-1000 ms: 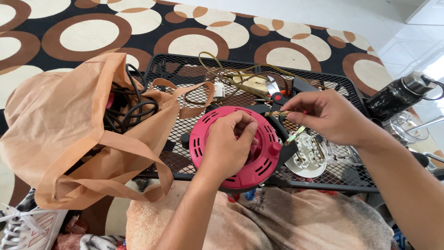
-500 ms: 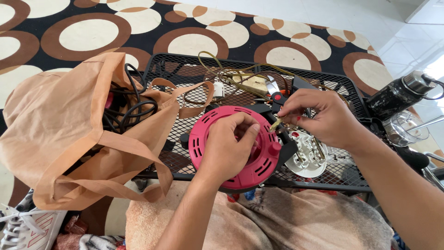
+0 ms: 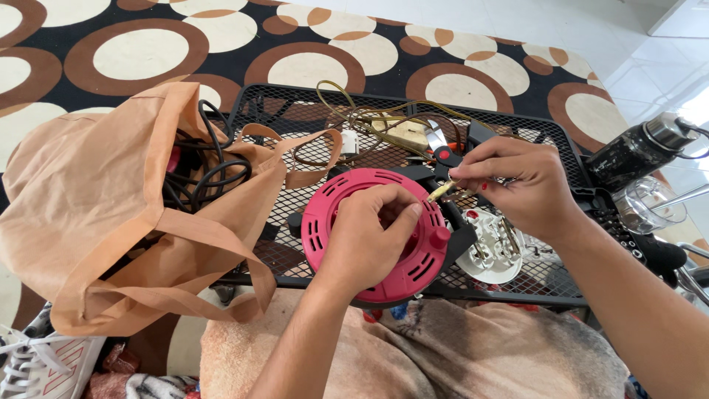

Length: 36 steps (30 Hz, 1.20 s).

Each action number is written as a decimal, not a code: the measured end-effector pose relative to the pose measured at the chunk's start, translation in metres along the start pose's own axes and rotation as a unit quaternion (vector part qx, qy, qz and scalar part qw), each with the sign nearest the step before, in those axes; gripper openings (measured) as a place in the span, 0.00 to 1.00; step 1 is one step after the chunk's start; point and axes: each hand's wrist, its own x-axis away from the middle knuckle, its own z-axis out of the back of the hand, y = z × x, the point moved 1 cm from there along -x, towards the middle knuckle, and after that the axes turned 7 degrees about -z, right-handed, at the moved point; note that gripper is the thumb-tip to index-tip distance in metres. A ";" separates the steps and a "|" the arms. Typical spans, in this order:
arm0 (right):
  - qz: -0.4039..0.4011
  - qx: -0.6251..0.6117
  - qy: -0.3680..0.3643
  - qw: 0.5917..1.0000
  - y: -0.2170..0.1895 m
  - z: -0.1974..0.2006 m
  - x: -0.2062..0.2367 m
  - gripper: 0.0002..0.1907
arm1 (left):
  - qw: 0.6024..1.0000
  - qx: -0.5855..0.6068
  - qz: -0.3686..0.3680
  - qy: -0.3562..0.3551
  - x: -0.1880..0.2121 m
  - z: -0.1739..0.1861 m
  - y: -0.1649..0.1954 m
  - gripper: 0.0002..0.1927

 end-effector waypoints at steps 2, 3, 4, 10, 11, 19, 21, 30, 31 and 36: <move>-0.003 -0.004 0.000 1.000 0.001 0.000 0.000 0.16 | 1.000 -0.005 -0.005 0.004 0.000 0.000 0.001 0.07; 0.000 -0.001 0.002 1.000 0.001 0.000 0.000 0.16 | 1.000 -0.008 -0.007 0.005 0.000 0.000 0.001 0.07; 0.002 0.003 0.003 1.000 0.000 0.000 0.000 0.16 | 1.000 -0.008 -0.004 0.005 0.000 0.000 0.001 0.07; 0.030 0.047 0.019 0.998 -0.004 -0.001 0.002 0.18 | 1.000 -0.014 -0.001 0.006 0.001 0.000 0.001 0.07; 0.029 0.046 0.018 0.998 -0.004 -0.002 0.002 0.18 | 1.000 -0.016 -0.001 0.005 0.001 0.000 0.001 0.07; 0.038 0.038 0.019 0.998 -0.008 -0.001 0.000 0.19 | 1.000 -0.022 0.002 -0.001 0.000 0.001 0.003 0.07; 0.037 0.048 0.017 0.998 -0.009 0.000 0.001 0.20 | 1.000 -0.026 0.008 -0.003 0.000 0.001 0.003 0.07; 0.073 0.070 0.017 0.995 -0.011 0.001 0.001 0.20 | 1.000 -0.027 0.014 -0.004 0.000 0.002 0.003 0.08; 0.073 0.068 0.018 0.995 -0.011 0.001 0.001 0.20 | 1.000 -0.025 0.016 -0.004 0.000 0.002 0.003 0.08; 0.077 0.075 0.020 0.994 -0.012 0.000 0.001 0.20 | 0.999 -0.026 0.024 -0.004 0.000 0.002 0.003 0.08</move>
